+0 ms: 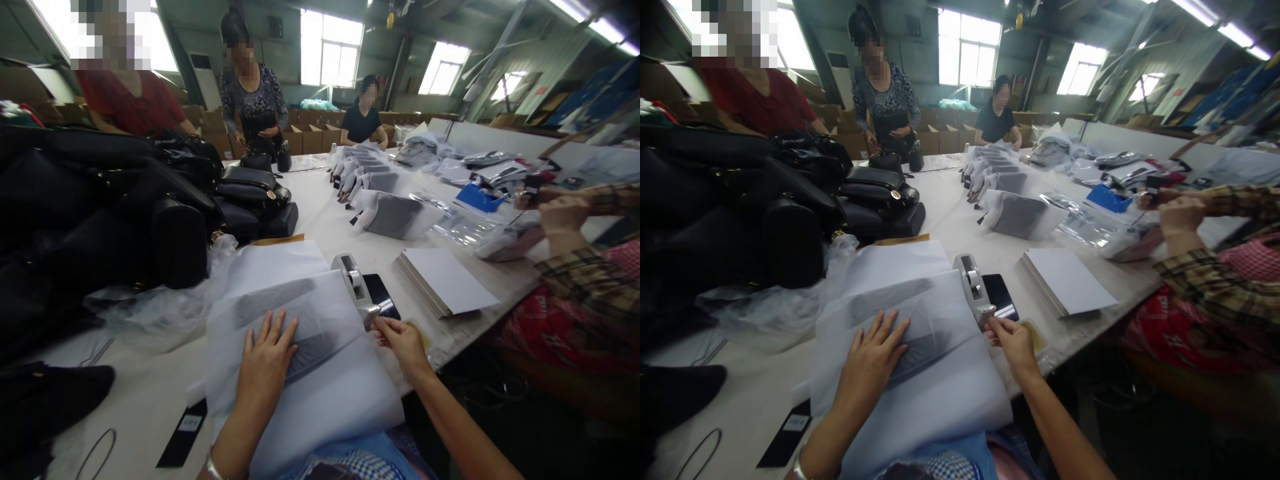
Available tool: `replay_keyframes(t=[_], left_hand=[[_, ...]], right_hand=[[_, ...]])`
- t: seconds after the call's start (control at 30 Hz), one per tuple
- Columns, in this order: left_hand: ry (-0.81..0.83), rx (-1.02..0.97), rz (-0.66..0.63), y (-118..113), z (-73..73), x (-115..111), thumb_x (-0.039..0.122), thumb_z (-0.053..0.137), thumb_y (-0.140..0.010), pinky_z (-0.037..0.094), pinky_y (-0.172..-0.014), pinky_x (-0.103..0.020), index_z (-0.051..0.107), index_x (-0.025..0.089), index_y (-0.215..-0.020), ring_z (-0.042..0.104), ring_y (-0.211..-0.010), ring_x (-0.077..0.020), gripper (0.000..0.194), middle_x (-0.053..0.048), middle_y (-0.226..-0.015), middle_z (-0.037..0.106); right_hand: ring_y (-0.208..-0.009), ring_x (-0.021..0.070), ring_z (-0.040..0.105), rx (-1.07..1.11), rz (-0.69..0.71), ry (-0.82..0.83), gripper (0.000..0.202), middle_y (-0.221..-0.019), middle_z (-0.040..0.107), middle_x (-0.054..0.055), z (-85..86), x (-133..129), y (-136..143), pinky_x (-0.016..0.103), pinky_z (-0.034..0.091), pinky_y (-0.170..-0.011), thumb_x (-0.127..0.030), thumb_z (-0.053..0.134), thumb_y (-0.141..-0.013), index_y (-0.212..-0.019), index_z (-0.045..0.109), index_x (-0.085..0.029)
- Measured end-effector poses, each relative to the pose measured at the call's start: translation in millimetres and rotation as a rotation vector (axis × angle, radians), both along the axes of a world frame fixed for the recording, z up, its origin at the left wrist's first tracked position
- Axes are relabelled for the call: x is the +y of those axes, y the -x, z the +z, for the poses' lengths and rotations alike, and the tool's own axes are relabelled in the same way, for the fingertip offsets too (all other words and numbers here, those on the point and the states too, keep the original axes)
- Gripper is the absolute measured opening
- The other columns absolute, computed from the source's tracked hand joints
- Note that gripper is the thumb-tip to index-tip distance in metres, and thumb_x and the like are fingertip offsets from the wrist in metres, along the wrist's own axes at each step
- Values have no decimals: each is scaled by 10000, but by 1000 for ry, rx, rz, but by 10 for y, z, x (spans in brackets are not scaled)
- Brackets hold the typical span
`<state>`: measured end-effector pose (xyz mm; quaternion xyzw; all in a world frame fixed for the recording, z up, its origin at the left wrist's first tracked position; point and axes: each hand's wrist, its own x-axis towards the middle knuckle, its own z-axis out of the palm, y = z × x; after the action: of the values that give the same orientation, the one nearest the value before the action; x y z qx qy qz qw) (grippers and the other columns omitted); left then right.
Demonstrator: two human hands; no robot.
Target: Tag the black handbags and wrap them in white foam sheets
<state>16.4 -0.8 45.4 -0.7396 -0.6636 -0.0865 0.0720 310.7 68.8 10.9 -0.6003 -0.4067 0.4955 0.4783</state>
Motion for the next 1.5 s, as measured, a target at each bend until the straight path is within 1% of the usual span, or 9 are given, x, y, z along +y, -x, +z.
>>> replay_keyframes(t=[0.13, 0.27, 0.5, 0.8, 0.93, 1.03, 1.17, 1.3, 1.5], left_hand=[[3, -6, -2, 6, 0, 6, 249, 575, -951, 448, -1036, -585, 557, 291, -1388, 433, -1395, -351, 439, -57, -1517, 469], [1, -30, -1, 10, -21, 4, 239, 574, -950, 436, -1045, -593, 555, 296, -1387, 422, -1404, -348, 441, -46, -1530, 450], [11, -75, 5, 21, -57, 14, 226, 576, -943, 434, -1047, -614, 556, 318, -1381, 419, -1406, -346, 448, -43, -1525, 455], [14, -132, 46, -9, -77, 15, 209, 613, -921, 425, -1059, -627, 554, 345, -1370, 422, -1406, -334, 473, -29, -1526, 461], [27, -146, 49, -2, -83, 21, 201, 629, -911, 428, -1058, -633, 545, 352, -1373, 420, -1408, -330, 493, -20, -1527, 457], [27, -142, 56, -5, -60, 16, 196, 629, -910, 430, -1060, -625, 550, 346, -1367, 422, -1408, -326, 488, -23, -1528, 456], [22, -135, 48, -11, -34, 8, 201, 611, -921, 434, -1056, -612, 560, 338, -1359, 433, -1401, -322, 462, -28, -1526, 460], [2, -131, 44, -10, -40, 4, 196, 593, -929, 427, -1057, -609, 574, 334, -1348, 429, -1402, -327, 441, -26, -1518, 469], [0, -101, 22, 4, -52, 1, 199, 583, -936, 424, -1056, -608, 560, 313, -1372, 409, -1414, -333, 450, -31, -1529, 450]], right_hand=[[-587, 198, 663, -344, 85, -27, 362, -747, 748, 58, 121, 69, -197, 307, 550, -550, -524, 754, -713, -853, 783, -191], [-699, 231, 700, -653, 226, -212, 276, -823, 762, 44, 464, 70, -257, 340, 553, -680, -482, 659, -825, -902, 779, -246], [-725, 170, 642, -799, 981, -608, 283, -807, 729, 33, 1166, 556, 549, 270, 484, -728, -444, 566, -926, -886, 759, -241], [-636, 166, 636, -1262, 1424, -833, 88, -670, 720, -15, 1048, 1319, 1617, 247, 342, -561, -368, 746, -787, -754, 765, -289], [-694, 219, 672, -1433, 1367, -855, 300, -687, 723, 43, 1052, 1433, 1711, 269, 373, -602, -543, 789, -723, -805, 761, -256], [-736, 252, 685, -1454, 1149, -694, 468, -698, 721, 69, 1050, 1557, 1658, 282, 411, -642, -653, 836, -587, -763, 736, -232], [-762, 241, 690, -1409, 834, -570, 247, -773, 742, 67, 999, 1626, 1258, 292, 438, -666, -482, 746, -796, -813, 726, -237], [-948, 242, 687, -1309, 538, -545, 256, -1044, 744, 74, 796, 1350, 528, 336, 493, -794, -401, 557, -936, -1067, 703, -237], [-1261, 317, 552, -779, 260, -259, 403, -1360, 604, 141, 326, 651, -101, 488, 384, -1087, -558, 603, -841, -954, 772, -209]])
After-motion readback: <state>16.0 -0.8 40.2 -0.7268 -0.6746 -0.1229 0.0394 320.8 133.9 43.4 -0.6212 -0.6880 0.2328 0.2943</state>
